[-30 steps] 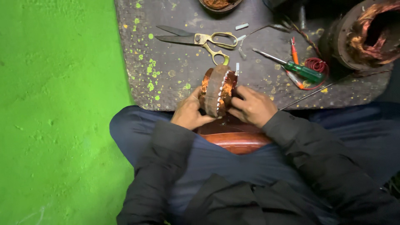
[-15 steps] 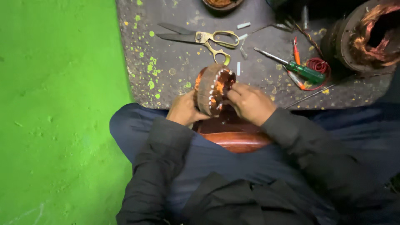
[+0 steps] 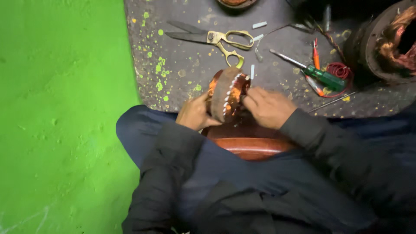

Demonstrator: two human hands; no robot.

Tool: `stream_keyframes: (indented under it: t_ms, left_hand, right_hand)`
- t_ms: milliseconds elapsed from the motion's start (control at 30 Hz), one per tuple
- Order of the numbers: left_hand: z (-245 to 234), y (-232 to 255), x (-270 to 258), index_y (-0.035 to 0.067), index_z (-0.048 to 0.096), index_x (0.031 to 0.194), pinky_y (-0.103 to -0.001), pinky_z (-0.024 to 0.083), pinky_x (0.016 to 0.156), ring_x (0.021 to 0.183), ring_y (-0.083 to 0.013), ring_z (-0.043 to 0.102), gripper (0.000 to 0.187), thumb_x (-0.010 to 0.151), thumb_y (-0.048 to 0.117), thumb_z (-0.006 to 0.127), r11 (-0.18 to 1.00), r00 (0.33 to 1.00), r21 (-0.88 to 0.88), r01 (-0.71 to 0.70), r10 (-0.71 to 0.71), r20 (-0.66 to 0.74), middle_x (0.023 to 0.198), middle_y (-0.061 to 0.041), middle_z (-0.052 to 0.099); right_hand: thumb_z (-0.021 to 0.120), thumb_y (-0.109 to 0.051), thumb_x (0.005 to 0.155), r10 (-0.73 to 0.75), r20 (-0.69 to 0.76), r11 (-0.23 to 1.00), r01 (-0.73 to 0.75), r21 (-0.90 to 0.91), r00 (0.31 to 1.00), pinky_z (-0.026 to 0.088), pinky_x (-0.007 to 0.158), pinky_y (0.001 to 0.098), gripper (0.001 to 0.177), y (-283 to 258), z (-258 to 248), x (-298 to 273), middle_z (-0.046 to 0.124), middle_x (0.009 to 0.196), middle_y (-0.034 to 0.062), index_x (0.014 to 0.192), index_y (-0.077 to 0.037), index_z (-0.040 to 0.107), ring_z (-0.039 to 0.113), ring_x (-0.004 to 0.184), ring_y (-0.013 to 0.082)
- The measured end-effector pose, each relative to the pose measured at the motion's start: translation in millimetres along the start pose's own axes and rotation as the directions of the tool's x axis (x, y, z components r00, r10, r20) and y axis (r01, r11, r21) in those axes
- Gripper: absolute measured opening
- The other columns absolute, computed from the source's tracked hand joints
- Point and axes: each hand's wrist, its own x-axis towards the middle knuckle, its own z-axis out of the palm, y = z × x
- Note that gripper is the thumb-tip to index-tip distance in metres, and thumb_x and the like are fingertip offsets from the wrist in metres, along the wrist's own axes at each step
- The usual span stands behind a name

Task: The person sits cross-legged and winds copper wire into the slots of a motor stator. They use a screwdriver to push the wire into place and adjust the coil, occasionally rotating the stator to continue winding.

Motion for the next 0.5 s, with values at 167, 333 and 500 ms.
stream_keyframes:
  t_ms: [167,333,500]
  left_hand:
    - [4.2,-12.3,-8.9,0.008,0.076,0.1,-0.041,0.058,0.074,0.081,-0.0297,0.072,0.05,0.064,0.037,0.095,0.999,0.996,0.029,-0.036,0.039,-0.08,0.092,-0.01,0.074]
    - [-2.2,-3.3,-5.3,0.007,0.077,0.096,-0.04,0.057,0.068,0.074,-0.0283,0.072,0.049,0.061,0.038,0.094,0.983,0.984,0.115,-0.143,0.153,-0.087,0.088,-0.009,0.074]
    - [-7.8,-0.8,-4.3,0.004,0.074,0.1,-0.039,0.057,0.07,0.078,-0.0299,0.071,0.056,0.062,0.04,0.094,0.978,0.979,0.124,-0.167,0.18,-0.097,0.091,-0.01,0.074]
  right_hand:
    - [0.057,-0.012,0.085,0.047,-0.084,0.998,-0.043,0.043,0.995,0.058,0.073,0.0423,0.02,-18.5,1.6,8.0,0.059,0.104,0.0133,0.104,-0.003,0.059,0.065,0.098,0.0317]
    - [0.058,-0.012,0.087,0.089,-0.095,0.993,-0.081,0.087,0.992,0.058,0.073,0.0436,0.019,-13.9,0.5,6.6,0.06,0.11,0.0146,0.104,-0.004,0.058,0.065,0.1,0.0326]
    - [0.065,-0.016,0.091,0.073,-0.073,0.986,-0.061,0.154,0.995,0.056,0.077,0.0449,0.017,0.1,-2.7,5.6,0.06,0.111,0.0122,0.103,-0.006,0.057,0.065,0.099,0.0352]
